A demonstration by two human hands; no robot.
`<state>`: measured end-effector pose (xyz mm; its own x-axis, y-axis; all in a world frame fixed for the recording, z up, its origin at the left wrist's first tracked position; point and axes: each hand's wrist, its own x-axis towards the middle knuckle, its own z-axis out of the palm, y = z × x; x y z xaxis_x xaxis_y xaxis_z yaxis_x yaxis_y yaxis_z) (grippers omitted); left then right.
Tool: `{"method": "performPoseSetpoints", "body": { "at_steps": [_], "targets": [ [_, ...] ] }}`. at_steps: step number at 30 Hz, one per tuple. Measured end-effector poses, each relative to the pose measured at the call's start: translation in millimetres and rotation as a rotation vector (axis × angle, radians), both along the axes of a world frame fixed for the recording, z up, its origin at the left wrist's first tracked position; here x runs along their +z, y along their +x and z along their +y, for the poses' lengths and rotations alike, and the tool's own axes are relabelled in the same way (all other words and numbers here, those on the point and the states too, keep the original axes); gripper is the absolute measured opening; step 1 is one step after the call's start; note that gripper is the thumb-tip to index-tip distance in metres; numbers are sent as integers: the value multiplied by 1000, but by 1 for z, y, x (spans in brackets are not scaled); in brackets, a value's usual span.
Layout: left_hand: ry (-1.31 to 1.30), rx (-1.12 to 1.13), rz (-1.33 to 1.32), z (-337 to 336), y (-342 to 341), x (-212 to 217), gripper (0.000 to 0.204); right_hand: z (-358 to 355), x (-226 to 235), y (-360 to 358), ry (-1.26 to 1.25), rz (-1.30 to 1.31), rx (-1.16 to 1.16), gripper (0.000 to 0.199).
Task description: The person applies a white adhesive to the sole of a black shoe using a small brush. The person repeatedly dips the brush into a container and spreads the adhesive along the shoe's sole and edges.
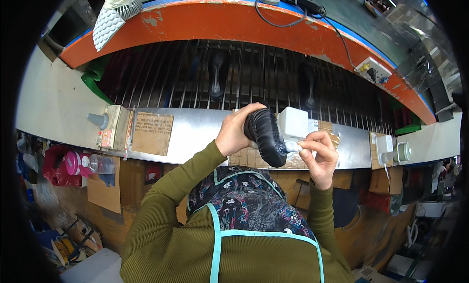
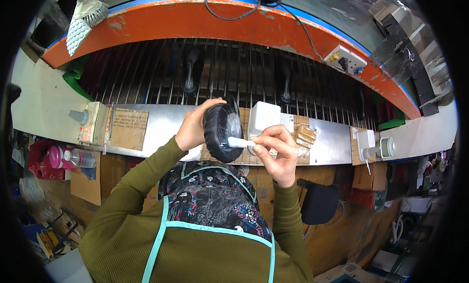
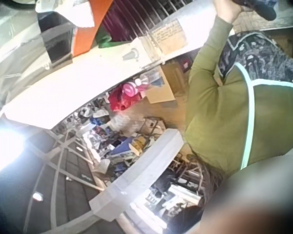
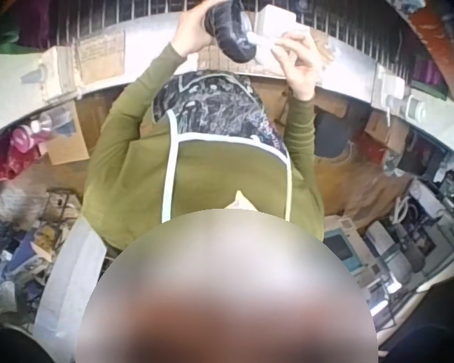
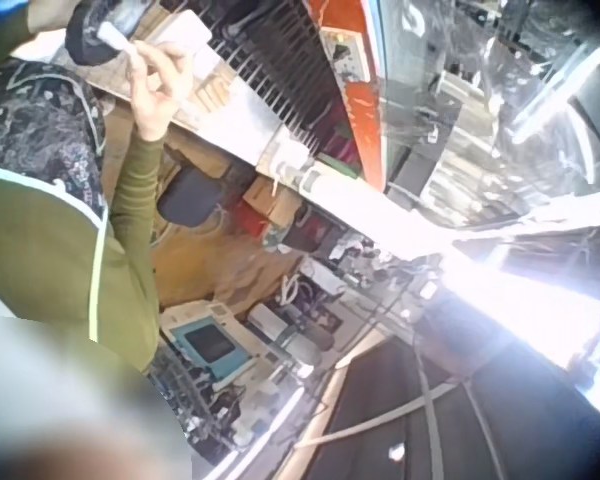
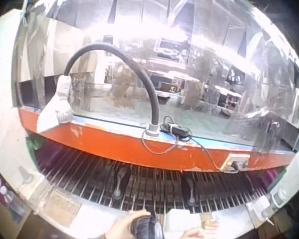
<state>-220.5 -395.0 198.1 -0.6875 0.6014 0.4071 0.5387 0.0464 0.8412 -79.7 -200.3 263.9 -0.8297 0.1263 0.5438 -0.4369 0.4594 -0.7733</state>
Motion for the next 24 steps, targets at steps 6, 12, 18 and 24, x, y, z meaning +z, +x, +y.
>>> {"method": "performPoseSetpoints", "body": {
  "at_steps": [6, 12, 18, 24],
  "targets": [
    [-65, -144, -324, 3, 12, 1, 95, 3, 8, -15, 25, 43, 64, 15],
    [-80, -466, -708, 8, 21, 13, 86, 9, 16, -29, 70, 66, 94, 15],
    [-105, -628, -950, 15, 30, 25, 73, 18, 22, -37, 106, 62, 106, 15],
    [-93, -770, -1108, 18, 35, 31, 68, 26, 19, -38, 89, 54, 126, 17]
  ]
}}
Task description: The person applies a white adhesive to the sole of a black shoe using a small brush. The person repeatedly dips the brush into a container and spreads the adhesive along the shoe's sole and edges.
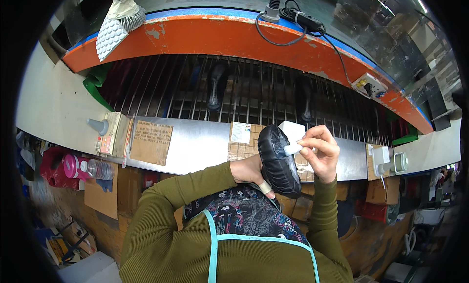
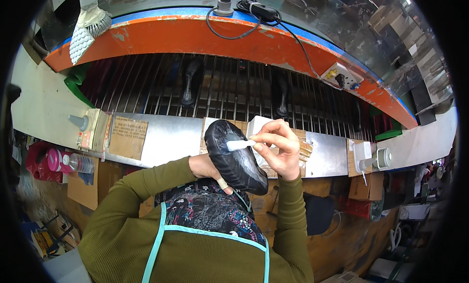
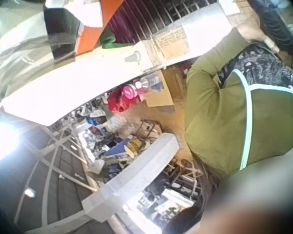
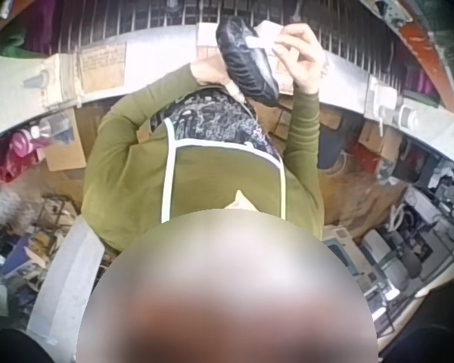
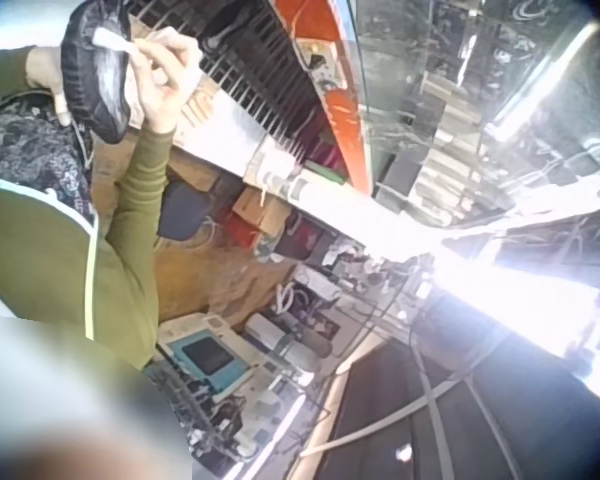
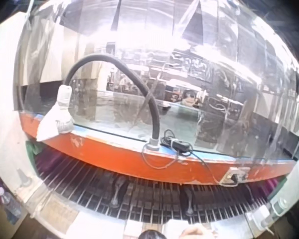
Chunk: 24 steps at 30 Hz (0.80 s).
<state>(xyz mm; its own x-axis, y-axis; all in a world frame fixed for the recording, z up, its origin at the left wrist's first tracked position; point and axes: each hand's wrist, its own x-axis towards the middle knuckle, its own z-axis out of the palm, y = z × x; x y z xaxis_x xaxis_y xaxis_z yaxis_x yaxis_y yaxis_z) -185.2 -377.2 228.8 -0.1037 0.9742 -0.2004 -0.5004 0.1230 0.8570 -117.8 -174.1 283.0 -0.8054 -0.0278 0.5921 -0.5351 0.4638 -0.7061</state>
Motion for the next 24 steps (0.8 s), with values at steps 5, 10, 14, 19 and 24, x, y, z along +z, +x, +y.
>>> {"method": "performPoseSetpoints", "body": {
  "at_steps": [5, 10, 14, 19, 24],
  "targets": [
    [1, -75, -28, 1, 3, 1, 67, 8, 1, 0, 61, -17, 43, 18],
    [-20, -176, -29, 4, 5, -13, 64, 11, -1, 1, -58, -88, -5, 16],
    [-62, -169, 159, 8, 3, -18, 78, 15, -19, 2, 28, 3, -95, 15],
    [-52, -56, 232, 14, -12, -22, 81, 20, -44, 35, -203, -21, -24, 12],
    [95, 44, 182, 6, -19, -56, 84, 45, -50, 99, -123, -226, -141, 14]
  ]
}}
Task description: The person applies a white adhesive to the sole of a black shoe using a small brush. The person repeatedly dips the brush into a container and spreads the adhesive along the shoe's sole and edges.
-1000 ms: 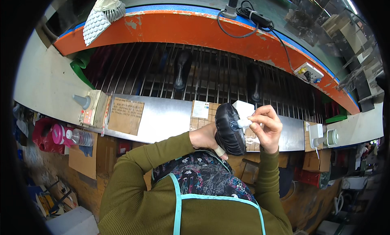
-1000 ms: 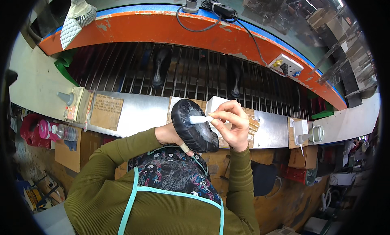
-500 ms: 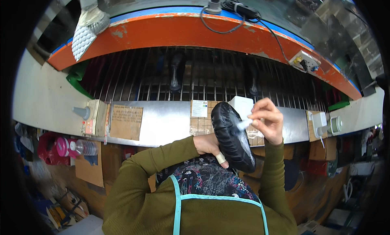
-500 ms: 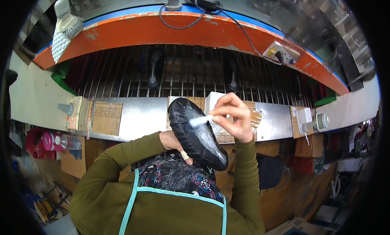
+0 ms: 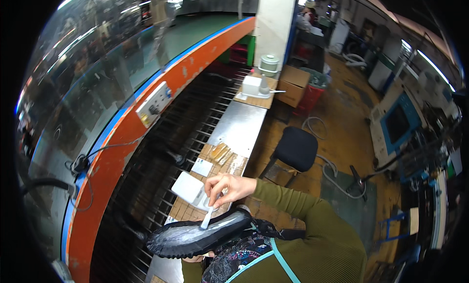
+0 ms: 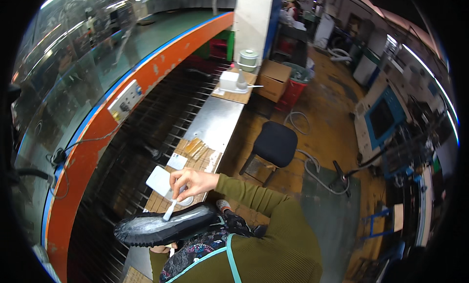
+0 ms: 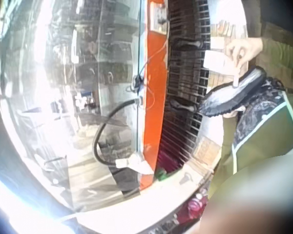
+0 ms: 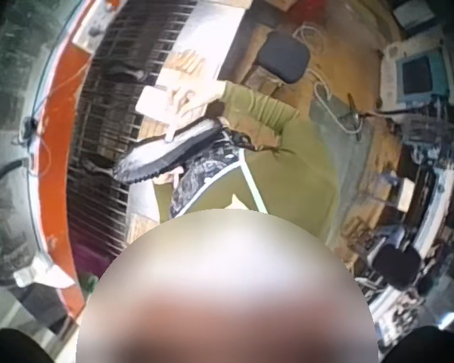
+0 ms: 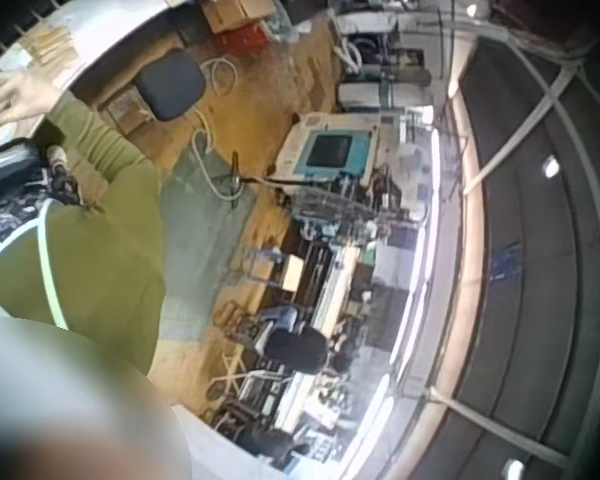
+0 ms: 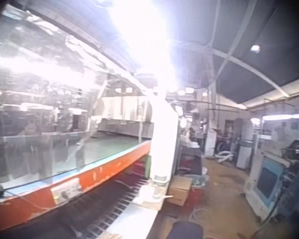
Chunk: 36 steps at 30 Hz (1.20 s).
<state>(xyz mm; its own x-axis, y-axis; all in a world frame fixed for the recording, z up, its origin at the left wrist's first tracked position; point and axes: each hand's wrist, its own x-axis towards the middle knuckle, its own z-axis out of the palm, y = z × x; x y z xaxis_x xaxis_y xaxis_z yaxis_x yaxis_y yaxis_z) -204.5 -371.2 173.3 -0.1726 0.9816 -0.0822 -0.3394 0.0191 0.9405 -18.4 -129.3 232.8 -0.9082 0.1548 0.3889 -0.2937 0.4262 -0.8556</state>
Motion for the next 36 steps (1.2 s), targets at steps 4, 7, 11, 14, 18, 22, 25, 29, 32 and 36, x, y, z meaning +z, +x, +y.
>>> {"method": "performPoseSetpoints", "body": {
  "at_steps": [4, 7, 11, 14, 18, 22, 25, 29, 32, 36],
  "targets": [
    [181, 50, -104, -6, -7, -10, 87, 11, -17, 43, -148, -72, -326, 15],
    [306, 104, -216, -8, -12, 4, 117, 9, -48, 61, -325, -101, -587, 18],
    [565, 51, -617, -21, -27, 30, 125, -6, -99, 74, -559, -304, -814, 21],
    [604, 158, -764, -37, -34, 27, 126, -16, -130, 72, -570, -432, -868, 23],
    [641, 196, -739, -70, -38, 2, 99, -23, -152, 60, -316, -473, -884, 23],
    [524, 128, -648, -100, -48, -26, 82, -26, -153, 48, -48, -532, -912, 22],
    [479, 241, -718, -119, -50, -49, 78, -31, -153, 41, 140, -549, -918, 19],
    [390, 335, -819, -138, -44, -71, 73, -39, -160, 34, 240, -549, -977, 16],
    [376, 375, -870, -142, -27, -75, 64, -50, -167, 29, 303, -500, -980, 15],
    [360, 326, -810, -132, -19, -58, 61, -49, -169, 28, 297, -568, -978, 14]
  ]
}}
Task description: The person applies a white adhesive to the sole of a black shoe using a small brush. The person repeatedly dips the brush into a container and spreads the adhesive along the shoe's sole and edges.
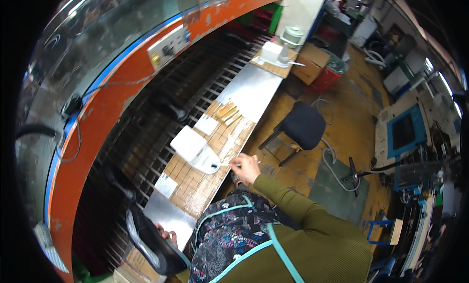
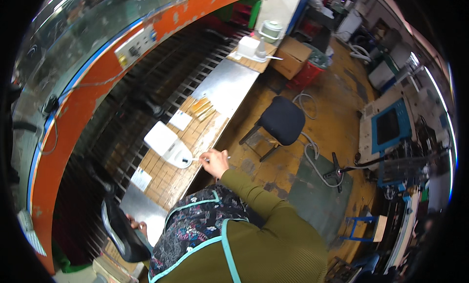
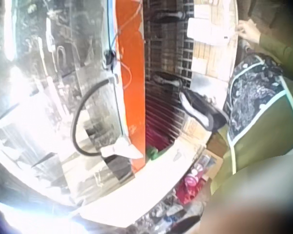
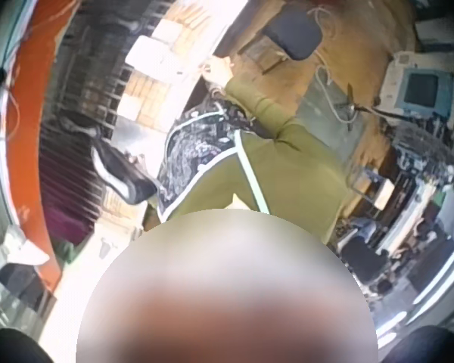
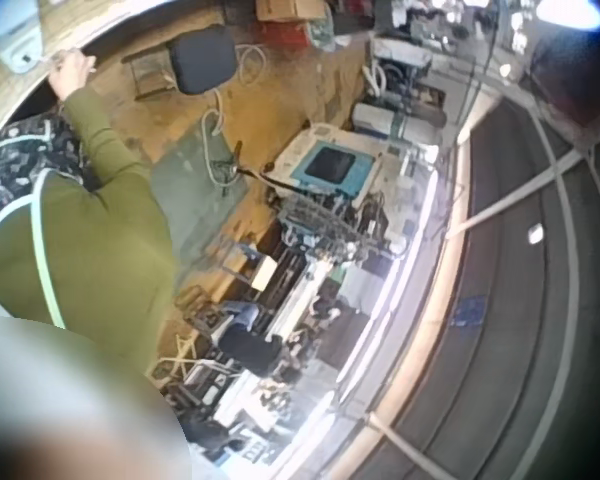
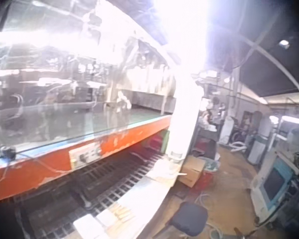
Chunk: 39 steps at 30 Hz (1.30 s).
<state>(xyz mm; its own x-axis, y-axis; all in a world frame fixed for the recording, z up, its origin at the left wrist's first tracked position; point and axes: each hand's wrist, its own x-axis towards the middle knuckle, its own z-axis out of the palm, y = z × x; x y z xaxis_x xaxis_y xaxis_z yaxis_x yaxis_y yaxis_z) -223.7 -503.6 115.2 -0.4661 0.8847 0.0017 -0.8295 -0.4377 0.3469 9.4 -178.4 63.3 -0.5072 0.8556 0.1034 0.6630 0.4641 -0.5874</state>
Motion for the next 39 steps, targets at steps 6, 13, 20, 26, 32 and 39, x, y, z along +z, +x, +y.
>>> {"method": "performPoseSetpoints", "body": {
  "at_steps": [6, 13, 20, 26, 32, 39],
  "targets": [
    [-50, -25, 90, 11, -11, 11, 61, -4, 3, 2, -32, 92, -18, 14],
    [-79, -72, 119, 15, -16, 8, 61, -10, 5, 14, -55, 94, -72, 15],
    [-100, -160, 130, 37, -20, 7, 62, -11, -4, 29, -108, 167, -157, 18],
    [-91, -373, 176, 122, -11, 12, 63, -17, -11, 31, -276, 358, -341, 24],
    [-77, -700, 222, 209, 35, 16, 63, -32, 8, 65, -316, 413, -517, 24],
    [-33, -895, 237, 246, 56, 18, 64, -57, 18, 122, -385, 595, -813, 23]
  ]
}}
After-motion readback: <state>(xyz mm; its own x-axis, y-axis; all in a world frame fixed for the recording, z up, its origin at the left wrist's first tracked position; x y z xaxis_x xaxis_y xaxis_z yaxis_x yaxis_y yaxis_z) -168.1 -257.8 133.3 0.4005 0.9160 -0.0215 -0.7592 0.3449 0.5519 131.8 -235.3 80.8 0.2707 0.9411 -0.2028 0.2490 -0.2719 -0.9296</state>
